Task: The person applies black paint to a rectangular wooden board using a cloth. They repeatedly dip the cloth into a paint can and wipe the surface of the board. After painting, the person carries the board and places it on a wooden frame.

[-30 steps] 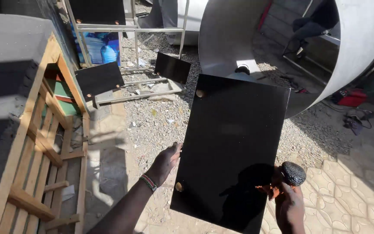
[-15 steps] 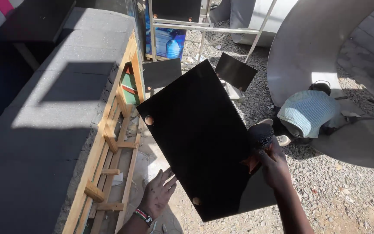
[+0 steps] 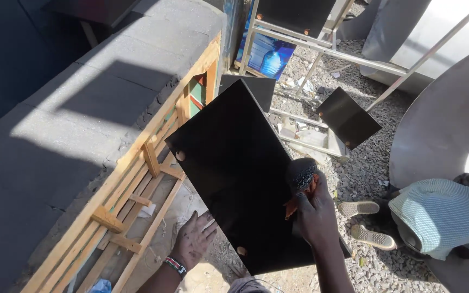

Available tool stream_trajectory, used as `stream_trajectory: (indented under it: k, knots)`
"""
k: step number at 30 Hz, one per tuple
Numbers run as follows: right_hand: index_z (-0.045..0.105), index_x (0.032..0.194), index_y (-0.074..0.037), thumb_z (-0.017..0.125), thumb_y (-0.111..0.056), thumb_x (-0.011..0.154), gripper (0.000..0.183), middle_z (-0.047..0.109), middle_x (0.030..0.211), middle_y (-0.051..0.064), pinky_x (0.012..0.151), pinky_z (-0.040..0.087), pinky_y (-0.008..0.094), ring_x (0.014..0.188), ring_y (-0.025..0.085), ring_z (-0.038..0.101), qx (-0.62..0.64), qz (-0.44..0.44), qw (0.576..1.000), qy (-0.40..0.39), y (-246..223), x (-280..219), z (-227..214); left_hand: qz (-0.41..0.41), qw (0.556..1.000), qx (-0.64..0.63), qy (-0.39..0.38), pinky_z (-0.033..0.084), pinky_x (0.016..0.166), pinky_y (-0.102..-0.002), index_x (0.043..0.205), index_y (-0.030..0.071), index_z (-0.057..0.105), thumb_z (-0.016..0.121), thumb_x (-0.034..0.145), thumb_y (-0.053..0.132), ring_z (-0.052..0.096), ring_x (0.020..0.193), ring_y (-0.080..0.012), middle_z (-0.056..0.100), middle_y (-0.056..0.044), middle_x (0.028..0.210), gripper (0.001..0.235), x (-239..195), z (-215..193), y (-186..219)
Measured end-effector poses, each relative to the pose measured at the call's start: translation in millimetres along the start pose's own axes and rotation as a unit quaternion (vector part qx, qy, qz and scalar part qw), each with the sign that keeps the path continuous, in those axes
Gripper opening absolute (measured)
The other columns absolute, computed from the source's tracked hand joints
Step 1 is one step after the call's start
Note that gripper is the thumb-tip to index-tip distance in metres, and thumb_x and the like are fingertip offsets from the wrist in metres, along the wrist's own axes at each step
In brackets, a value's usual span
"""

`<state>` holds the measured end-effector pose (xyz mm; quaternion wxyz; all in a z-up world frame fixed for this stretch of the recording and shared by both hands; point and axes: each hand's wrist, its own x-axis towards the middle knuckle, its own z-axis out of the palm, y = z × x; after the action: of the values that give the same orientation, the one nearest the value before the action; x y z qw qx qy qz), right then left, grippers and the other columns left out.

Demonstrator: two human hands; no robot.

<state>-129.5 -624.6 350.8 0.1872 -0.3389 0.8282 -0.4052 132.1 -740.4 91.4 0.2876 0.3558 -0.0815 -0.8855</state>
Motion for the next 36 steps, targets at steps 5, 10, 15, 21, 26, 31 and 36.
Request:
stream_trajectory:
  k: [5,10,15,21,26,31,36]
  knots:
    - [0.063,0.163,-0.023,0.065,-0.03,0.102,0.061,0.088,0.136,0.011,0.103,0.055,0.051,0.122,0.038,0.082,-0.039,-0.033,0.999,-0.019,44.1,129.2,-30.9,-0.008,0.998,-0.068,0.018,0.021,0.151,-0.053,0.188,0.006,0.039,0.053,0.113,0.06,0.035,0.183,-0.0388,0.04,-0.019,0.198,0.093,104.6,68.5,-56.8]
    - [0.066,0.142,-0.012,0.063,-0.02,0.101,0.042,0.079,0.129,0.011,0.106,0.051,0.053,0.124,0.037,0.07,-0.04,-0.052,0.996,-0.056,17.8,214.9,-33.4,-0.018,0.979,-0.196,0.054,0.021,0.151,-0.049,0.179,0.0,0.054,0.047,0.117,0.06,0.043,0.18,-0.0401,0.055,-0.019,0.19,0.086,193.6,128.4,-114.7]
    - [0.065,0.155,-0.015,0.066,-0.035,0.109,0.051,0.076,0.134,0.014,0.102,0.053,0.054,0.124,0.039,0.071,-0.077,-0.093,0.986,-0.113,26.7,307.8,22.3,-0.029,0.956,-0.276,0.093,0.024,0.15,-0.053,0.18,-0.001,0.055,0.056,0.111,0.065,0.045,0.178,-0.0448,0.053,-0.022,0.191,0.096,294.8,150.3,-154.4]
    - [0.049,0.097,-0.012,0.051,-0.012,0.114,0.017,0.055,0.091,0.011,0.075,0.044,0.049,0.084,0.031,0.054,-0.174,-0.248,0.929,-0.213,45.8,400.2,115.8,-0.005,0.899,-0.408,0.16,0.03,0.147,-0.057,0.179,0.0,0.054,0.046,0.118,0.064,0.04,0.179,-0.0469,0.046,-0.024,0.194,0.089,409.8,140.4,-152.9]
    - [0.052,0.171,-0.002,0.064,-0.011,0.103,0.07,0.074,0.154,0.021,0.119,0.057,0.052,0.145,0.042,0.067,-0.085,-0.284,0.899,-0.323,56.8,501.2,191.1,0.02,0.855,-0.463,0.234,0.039,0.144,-0.058,0.173,0.004,0.06,0.041,0.123,0.064,0.048,0.175,-0.044,0.056,-0.019,0.187,0.08,512.8,122.7,-114.1]
    - [0.054,0.17,0.003,0.065,-0.007,0.107,0.064,0.073,0.151,0.023,0.116,0.059,0.054,0.143,0.044,0.068,-0.061,-0.337,0.864,-0.369,68.8,568.5,242.3,0.01,0.827,-0.483,0.289,0.032,0.148,-0.056,0.181,0.01,0.053,0.038,0.123,0.062,0.044,0.179,-0.0407,0.051,-0.019,0.191,0.08,557.0,139.1,-92.0]
    - [0.056,0.166,0.002,0.066,-0.001,0.107,0.06,0.073,0.144,0.024,0.111,0.06,0.055,0.136,0.044,0.069,-0.068,-0.403,0.809,-0.423,80.0,620.9,279.8,0.07,0.803,-0.519,0.285,0.051,0.13,-0.06,0.172,0.008,0.061,0.05,0.117,0.056,0.063,0.155,-0.0457,0.067,-0.02,0.172,0.074,613.0,157.2,-88.9]
